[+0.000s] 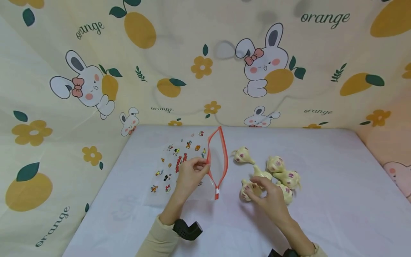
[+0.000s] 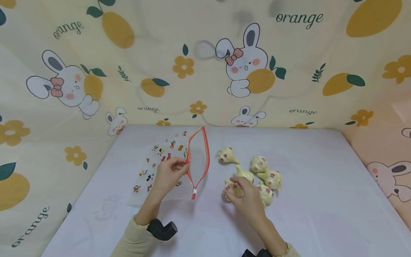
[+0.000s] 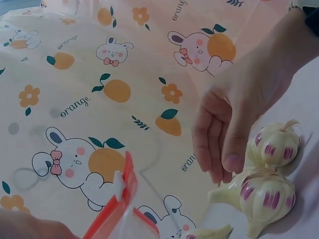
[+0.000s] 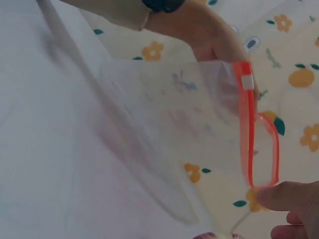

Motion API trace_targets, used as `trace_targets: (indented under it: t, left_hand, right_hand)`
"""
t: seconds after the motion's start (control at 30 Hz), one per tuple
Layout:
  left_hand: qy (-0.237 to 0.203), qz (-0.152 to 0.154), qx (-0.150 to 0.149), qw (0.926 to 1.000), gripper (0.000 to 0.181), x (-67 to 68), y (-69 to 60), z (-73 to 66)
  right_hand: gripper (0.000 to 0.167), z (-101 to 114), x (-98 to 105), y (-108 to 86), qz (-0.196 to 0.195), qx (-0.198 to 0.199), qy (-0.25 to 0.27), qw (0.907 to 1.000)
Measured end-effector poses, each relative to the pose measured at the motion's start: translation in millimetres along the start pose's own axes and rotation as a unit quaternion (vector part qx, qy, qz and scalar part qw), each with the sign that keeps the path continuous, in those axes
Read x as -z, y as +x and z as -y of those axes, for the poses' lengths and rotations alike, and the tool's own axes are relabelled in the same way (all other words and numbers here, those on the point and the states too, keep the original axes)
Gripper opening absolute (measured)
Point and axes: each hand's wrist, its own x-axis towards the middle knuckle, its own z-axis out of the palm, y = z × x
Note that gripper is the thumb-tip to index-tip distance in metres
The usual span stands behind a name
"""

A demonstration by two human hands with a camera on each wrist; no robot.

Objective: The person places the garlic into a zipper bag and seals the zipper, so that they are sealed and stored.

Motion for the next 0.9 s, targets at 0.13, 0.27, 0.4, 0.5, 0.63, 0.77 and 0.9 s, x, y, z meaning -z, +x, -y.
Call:
trace_targets:
  t: [0.13, 0.27, 0.4, 0.5, 0.63, 0.77, 0.9]
  left_hand:
    - [-0.003, 0.003, 0.002, 1.0000, 0.013, 0.5, 0.7, 0.8]
    - [-0.009, 0.003, 0.005, 0.9999, 0.014, 0.9, 1.2, 1.2]
    - [-0.015, 0.002, 0.006, 0.9999, 0.014, 1.4, 1.7, 1.0]
    - [-0.016, 0.002, 0.008, 0.9998, 0.014, 1.9, 2.0, 1.2]
    - [-0.016, 0.004, 0.013, 0.9998, 0.015, 2.7, 2.9, 1.4]
    - [-0.019, 0.004, 0.019, 0.9996, 0.015, 3.3, 3.5, 0.9]
    - [-0.023, 0.002, 0.021, 0.9995, 0.015, 3.7, 3.5, 0.2]
  right_hand:
    - [0.050, -5, 0, -0.3, 0.028, -0.023, -0.008, 0.9993]
    - [0.057, -8, 0, 0.0, 0.066, -0.052, -0.015, 0.9964]
    - [0.059, -12, -2, 0.3, 0.077, -0.056, -0.027, 0.9951]
    - [0.061, -15, -3, -0.4, 0.081, -0.051, -0.036, 0.9948]
    - [0.063, -18, -5, -1.7, 0.086, -0.036, -0.048, 0.9945]
    - [0.062, -18, -5, -2.1, 0.105, -0.035, -0.049, 0.9927]
    - [0.059, -17, -5, -2.8, 0.138, -0.049, -0.053, 0.9878]
